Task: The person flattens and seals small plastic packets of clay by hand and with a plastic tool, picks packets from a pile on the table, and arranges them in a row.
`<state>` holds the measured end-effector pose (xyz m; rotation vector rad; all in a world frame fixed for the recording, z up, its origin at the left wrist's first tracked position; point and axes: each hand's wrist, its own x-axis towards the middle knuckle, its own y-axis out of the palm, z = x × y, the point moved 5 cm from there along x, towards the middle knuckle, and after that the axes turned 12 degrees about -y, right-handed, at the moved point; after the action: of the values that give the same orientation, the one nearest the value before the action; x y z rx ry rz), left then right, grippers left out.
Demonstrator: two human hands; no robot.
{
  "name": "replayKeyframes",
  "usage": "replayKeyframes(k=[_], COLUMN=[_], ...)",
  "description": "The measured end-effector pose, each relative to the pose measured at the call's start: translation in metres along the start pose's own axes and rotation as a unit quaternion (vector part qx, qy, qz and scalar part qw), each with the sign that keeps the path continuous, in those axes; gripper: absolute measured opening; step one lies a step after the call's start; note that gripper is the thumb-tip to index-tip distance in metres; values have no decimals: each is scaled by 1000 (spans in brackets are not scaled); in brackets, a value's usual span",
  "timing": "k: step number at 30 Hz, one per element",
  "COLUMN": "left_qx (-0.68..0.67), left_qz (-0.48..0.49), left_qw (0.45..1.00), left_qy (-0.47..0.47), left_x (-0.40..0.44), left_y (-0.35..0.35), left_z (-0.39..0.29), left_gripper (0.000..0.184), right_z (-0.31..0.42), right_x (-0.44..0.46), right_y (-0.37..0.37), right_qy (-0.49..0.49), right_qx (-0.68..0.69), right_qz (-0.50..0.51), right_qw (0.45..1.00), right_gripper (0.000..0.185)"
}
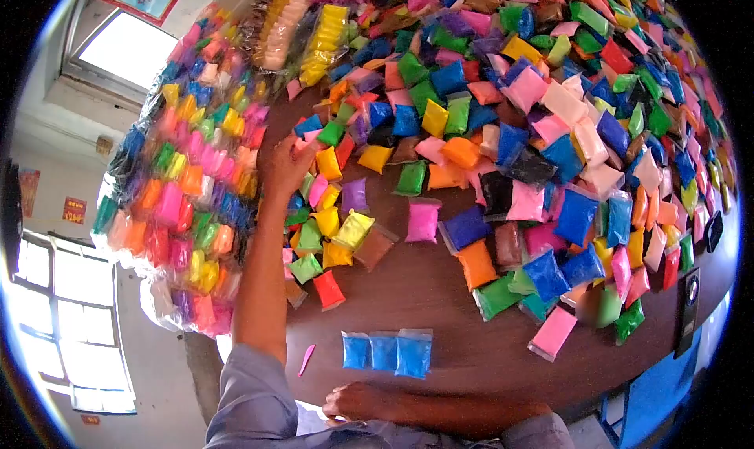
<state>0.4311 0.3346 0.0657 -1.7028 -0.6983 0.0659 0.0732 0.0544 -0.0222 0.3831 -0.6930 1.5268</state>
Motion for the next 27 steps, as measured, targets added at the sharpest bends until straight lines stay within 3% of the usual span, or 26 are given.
replayKeyframes(k=[3, 7, 8, 9, 11, 15, 17, 18, 21, 22, 23, 25, 26, 27], left_qx=[-44, -99, -194, -195, -218, -160, 8, -15, -11, 8, 26, 93, 66, 71], left_qz=[57, 105, 138, 140, 65, 6, -100, -115, -94, -34, -51, 17, -43, -36], left_qw=[997, 989, 971, 971, 970, 981, 995, 989, 981, 989, 977, 988, 977, 978], left_qy=[-15, 33, -15, -16, -87, -109, 7, 90, 169, 141, 205, 118, 196, 195], left_x=[-17, -34, -30, -23, 0, 20, 16, 19, 31, 39, 50, 47, 44, 37], left_y=[18, 4, 0, -2, -13, -1, -3, 1, 9, 18, 29, 34, 34, 33], left_z=[-9, -25, -21, -15, 8, 48, 36, 32, 14, 16, 22, 24, 23, 25], left_gripper=[50, 45, 41, 41, 33, 31, 27, 24, 32, 35, 38, 45, 45, 45], right_z=[2, -1, -1, 0, 0, -14, -25, -25, -18, -17, -14, -9, -6, -6], right_x=[1, -1, -1, -1, -2, -6, -12, -13, -8, -5, -4, -4, -4, -3], right_y=[-5, -1, -2, -3, -1, 14, 36, 38, 25, 25, 23, 21, 19, 17], right_qy=[4, 4, 4, 6, 35, 45, 8, 9, 33, 43, 54, 63, 69, 67], right_qx=[-1, 2, 6, 8, 3, -3, -52, -60, -80, -83, -82, -81, -79, -71], right_qz=[21, 16, 18, 18, 29, 38, 47, 45, 45, 41, 37, 36, 31, 28], right_qw=[1000, 1000, 1000, 1000, 999, 998, 998, 997, 995, 995, 995, 994, 994, 995], right_gripper=[26, 24, 23, 23, 22, 22, 22, 22, 21, 21, 21, 21, 21, 21])
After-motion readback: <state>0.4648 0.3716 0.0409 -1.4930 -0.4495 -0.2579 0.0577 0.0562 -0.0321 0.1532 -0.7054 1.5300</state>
